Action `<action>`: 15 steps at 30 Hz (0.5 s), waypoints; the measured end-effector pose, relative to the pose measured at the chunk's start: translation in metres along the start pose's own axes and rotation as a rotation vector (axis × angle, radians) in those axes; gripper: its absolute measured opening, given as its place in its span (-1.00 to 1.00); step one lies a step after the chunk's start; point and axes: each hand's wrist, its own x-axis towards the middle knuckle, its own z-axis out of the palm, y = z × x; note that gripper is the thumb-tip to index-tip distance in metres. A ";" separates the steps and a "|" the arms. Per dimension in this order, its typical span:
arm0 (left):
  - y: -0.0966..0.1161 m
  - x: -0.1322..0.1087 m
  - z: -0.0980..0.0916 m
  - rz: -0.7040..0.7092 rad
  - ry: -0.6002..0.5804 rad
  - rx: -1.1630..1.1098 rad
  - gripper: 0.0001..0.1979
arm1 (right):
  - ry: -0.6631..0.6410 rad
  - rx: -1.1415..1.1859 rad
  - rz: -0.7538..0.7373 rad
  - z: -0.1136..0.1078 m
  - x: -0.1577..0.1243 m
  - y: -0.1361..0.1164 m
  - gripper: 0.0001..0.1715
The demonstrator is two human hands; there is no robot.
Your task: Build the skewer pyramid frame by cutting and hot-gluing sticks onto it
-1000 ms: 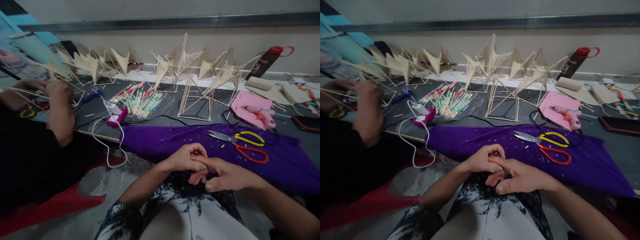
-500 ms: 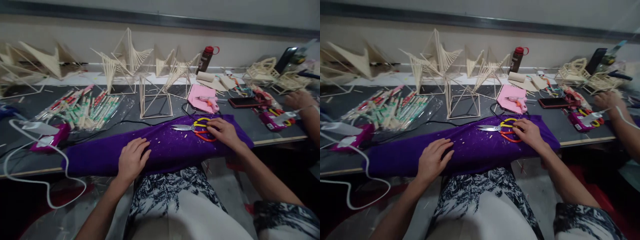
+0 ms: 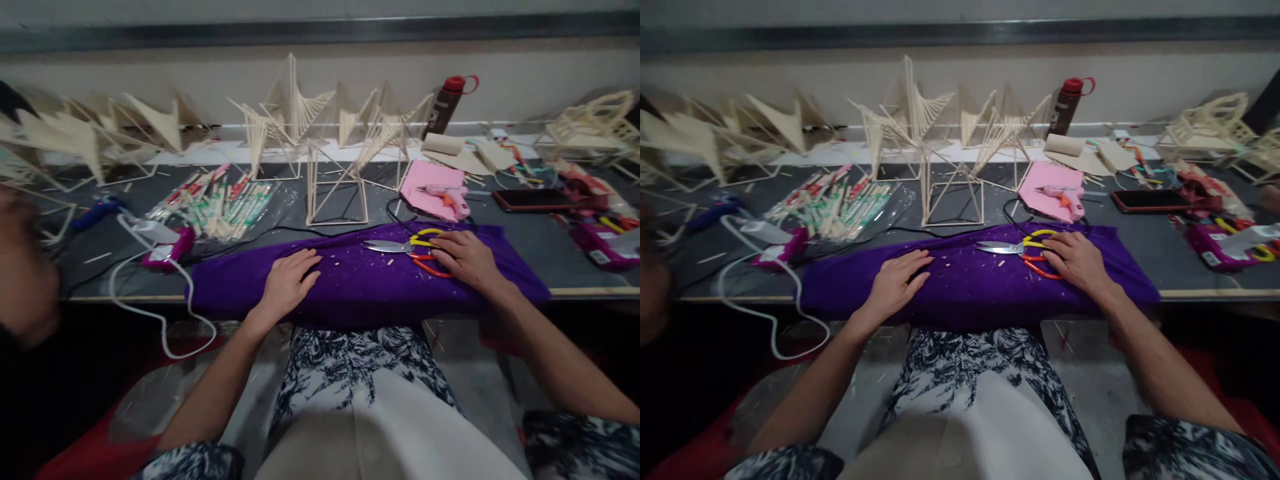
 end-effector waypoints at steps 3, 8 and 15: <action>-0.003 0.002 -0.001 0.004 -0.038 -0.014 -0.64 | -0.002 -0.028 -0.029 0.005 0.001 0.008 -0.58; -0.012 0.011 -0.003 0.033 -0.072 -0.035 -0.62 | -0.007 -0.051 -0.140 0.011 0.010 0.021 -0.53; -0.033 0.038 -0.001 0.090 -0.086 -0.027 -0.60 | 0.012 -0.072 -0.220 0.011 0.020 0.024 -0.47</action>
